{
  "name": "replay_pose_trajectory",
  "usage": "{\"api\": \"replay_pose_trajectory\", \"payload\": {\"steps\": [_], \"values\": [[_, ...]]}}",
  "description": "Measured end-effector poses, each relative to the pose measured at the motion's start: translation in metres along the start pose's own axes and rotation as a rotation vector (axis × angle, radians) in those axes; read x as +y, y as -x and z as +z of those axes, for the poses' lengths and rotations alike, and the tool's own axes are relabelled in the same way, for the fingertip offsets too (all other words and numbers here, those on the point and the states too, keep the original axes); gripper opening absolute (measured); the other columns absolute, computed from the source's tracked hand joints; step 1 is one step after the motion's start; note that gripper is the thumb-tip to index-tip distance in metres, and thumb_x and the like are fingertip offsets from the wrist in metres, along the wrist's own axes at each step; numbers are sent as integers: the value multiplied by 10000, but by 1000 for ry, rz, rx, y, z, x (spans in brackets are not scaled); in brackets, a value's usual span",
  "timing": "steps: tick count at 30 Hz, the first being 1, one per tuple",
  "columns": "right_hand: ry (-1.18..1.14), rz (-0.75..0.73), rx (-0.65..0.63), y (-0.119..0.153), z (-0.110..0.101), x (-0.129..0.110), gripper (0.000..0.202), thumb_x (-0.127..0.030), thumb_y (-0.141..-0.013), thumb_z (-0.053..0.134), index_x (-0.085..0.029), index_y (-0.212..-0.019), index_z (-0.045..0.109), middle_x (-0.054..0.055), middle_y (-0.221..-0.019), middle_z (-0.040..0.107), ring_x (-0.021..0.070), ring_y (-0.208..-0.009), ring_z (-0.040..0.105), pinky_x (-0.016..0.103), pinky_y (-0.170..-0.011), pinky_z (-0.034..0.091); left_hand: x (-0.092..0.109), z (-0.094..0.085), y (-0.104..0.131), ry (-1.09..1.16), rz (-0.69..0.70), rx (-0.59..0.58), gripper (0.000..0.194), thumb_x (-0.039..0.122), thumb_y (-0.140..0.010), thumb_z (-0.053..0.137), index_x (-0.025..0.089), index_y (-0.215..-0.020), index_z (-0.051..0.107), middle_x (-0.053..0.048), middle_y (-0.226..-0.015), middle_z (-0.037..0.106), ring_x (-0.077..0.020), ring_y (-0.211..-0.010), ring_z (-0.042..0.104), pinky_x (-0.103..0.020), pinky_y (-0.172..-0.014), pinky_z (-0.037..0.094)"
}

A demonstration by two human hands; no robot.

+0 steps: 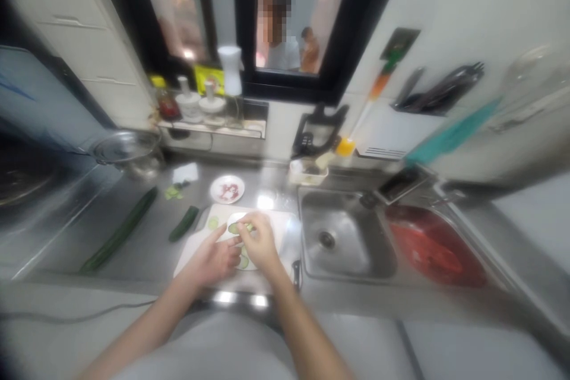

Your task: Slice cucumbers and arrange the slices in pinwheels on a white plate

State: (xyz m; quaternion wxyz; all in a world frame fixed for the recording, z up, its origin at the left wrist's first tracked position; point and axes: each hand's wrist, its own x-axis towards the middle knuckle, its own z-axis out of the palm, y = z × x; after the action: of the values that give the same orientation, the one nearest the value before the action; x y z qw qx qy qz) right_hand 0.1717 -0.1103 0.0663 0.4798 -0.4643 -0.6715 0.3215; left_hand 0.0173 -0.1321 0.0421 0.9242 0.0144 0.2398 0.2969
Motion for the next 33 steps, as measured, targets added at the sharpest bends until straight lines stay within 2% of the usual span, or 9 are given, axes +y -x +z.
{"api": "replay_pose_trajectory", "payload": {"steps": [3,6,12,17,24,28,33], "values": [[7,-4,-9,0,0,-2,125,-294,-847,563,-223,-811,660,39,-878,644,180,-896,559,337,-807,426,1,2,-1,43,-40,-36,412,564,-823,564,161,-907,573,0,-630,570,-124,-520,542,-200,-461,329],[27,-28,-28,1,0,-2,123,-277,-847,561,-220,-795,657,37,-872,638,178,-896,557,345,-833,415,4,4,-2,68,12,-36,353,501,-840,577,155,-911,578,0,-668,583,-113,-530,548,-202,-461,335],[78,-108,-51,3,-3,-1,112,-269,-862,554,-223,-817,646,38,-886,632,189,-932,546,361,-869,400,11,2,-2,-27,171,92,135,245,-819,639,132,-873,590,5,-694,593,-71,-540,545,-166,-435,316],[119,-148,-128,7,-7,-1,113,-250,-888,534,-224,-839,632,35,-888,632,187,-937,540,362,-882,396,12,4,3,-205,375,178,218,126,-681,752,137,-837,600,16,-706,596,-51,-598,546,-149,-536,396],[174,-216,-195,11,-9,-4,111,-249,-903,527,-226,-948,625,46,-915,638,195,-942,538,361,-851,417,12,18,13,-466,544,284,326,217,-597,817,154,-853,625,37,-718,586,-44,-595,508,-164,-581,382],[197,-259,-189,12,-9,-5,115,-251,-910,517,-224,-926,628,47,-877,644,195,-904,546,361,-820,423,11,19,13,-579,621,306,360,259,-574,826,143,-852,629,35,-660,578,-52,-572,482,-174,-553,339],[212,-265,-183,13,-9,-6,116,-251,-907,516,-219,-913,628,51,-869,641,191,-882,555,350,-803,428,11,17,12,-675,690,360,347,255,-570,824,146,-827,619,23,-675,605,-80,-631,527,-184,-595,375]]}}
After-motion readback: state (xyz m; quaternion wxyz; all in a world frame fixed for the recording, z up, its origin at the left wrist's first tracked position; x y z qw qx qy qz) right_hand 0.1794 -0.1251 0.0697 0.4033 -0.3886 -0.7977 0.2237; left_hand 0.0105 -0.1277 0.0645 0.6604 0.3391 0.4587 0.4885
